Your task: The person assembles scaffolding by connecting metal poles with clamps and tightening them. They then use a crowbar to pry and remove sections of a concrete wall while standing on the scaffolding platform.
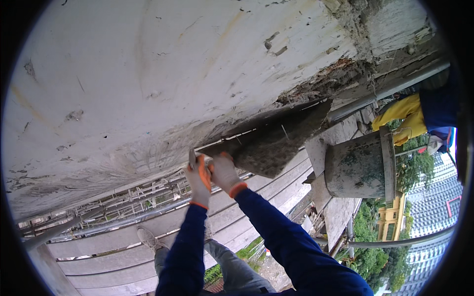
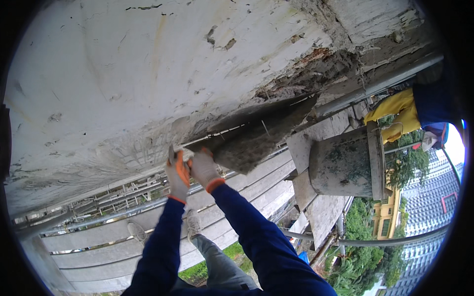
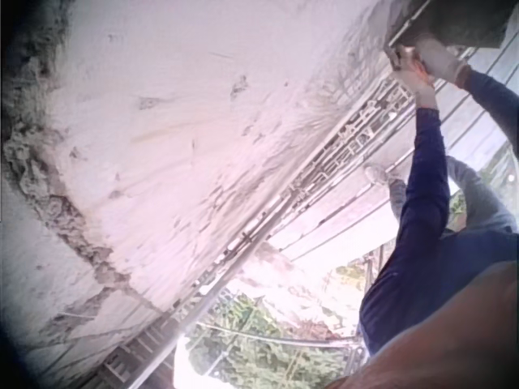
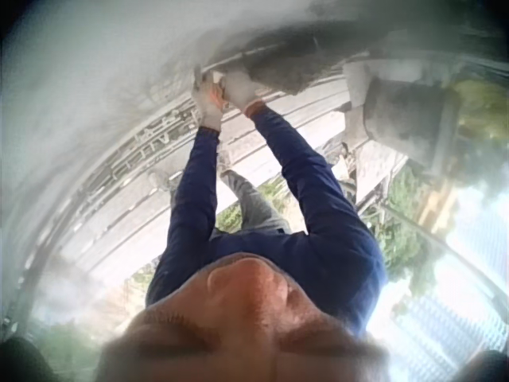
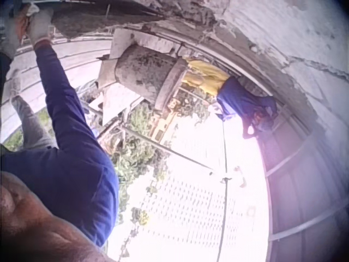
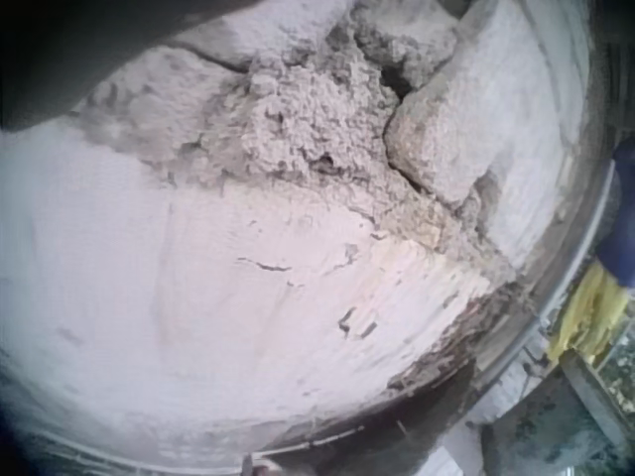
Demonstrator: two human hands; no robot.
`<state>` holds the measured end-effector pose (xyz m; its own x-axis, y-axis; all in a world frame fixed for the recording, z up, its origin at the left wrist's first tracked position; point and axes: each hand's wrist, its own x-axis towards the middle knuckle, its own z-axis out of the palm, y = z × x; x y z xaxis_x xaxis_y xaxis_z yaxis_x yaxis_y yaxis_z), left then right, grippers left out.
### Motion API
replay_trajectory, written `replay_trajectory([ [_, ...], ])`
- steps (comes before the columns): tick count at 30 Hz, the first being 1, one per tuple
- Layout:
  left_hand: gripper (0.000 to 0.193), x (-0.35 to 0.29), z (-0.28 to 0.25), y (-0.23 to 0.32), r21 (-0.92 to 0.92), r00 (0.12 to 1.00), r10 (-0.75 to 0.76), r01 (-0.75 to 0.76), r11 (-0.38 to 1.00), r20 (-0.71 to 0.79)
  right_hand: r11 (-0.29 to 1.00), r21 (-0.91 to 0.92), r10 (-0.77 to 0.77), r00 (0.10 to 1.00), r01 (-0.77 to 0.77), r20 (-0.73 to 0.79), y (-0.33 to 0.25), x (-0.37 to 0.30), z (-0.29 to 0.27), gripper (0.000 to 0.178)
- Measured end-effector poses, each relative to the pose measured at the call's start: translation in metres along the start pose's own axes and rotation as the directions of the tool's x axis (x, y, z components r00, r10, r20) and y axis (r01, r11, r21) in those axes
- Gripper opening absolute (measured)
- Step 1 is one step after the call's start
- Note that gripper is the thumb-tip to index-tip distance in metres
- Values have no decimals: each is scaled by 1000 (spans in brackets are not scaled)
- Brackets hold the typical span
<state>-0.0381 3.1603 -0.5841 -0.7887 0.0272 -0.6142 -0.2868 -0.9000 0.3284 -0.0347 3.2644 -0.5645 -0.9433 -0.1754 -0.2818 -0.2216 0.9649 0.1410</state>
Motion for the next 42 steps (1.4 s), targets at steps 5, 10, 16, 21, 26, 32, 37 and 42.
replay_trajectory([
  [5,19,-1,2,1,81,992,-124,125,989,-14,994,105,-7,997,16,-83,4,-1,-4,13],
  [10,17,48,3,32,-170,954,-300,299,939,22,999,-22,-19,972,25,235,0,49,-17,15],
  [16,11,13,47,45,114,989,-121,111,987,87,990,134,-45,999,49,-30,11,28,-65,16],
  [21,27,-73,55,100,239,986,168,-163,957,-1,933,343,-54,987,105,-154,-40,-16,-122,11],
  [26,30,-173,19,212,150,901,119,-198,969,418,800,525,-265,956,291,-126,-119,-68,-194,16],
  [32,34,-297,73,291,151,940,340,-335,930,-10,666,585,-346,886,463,-308,-138,-130,-323,31],
  [37,42,-383,164,397,92,822,255,-347,933,509,602,459,-138,652,653,-746,-159,-164,-405,35],
  [42,54,-419,227,455,168,328,-106,-169,971,939,585,504,-95,671,635,-735,-166,-173,-463,37],
])
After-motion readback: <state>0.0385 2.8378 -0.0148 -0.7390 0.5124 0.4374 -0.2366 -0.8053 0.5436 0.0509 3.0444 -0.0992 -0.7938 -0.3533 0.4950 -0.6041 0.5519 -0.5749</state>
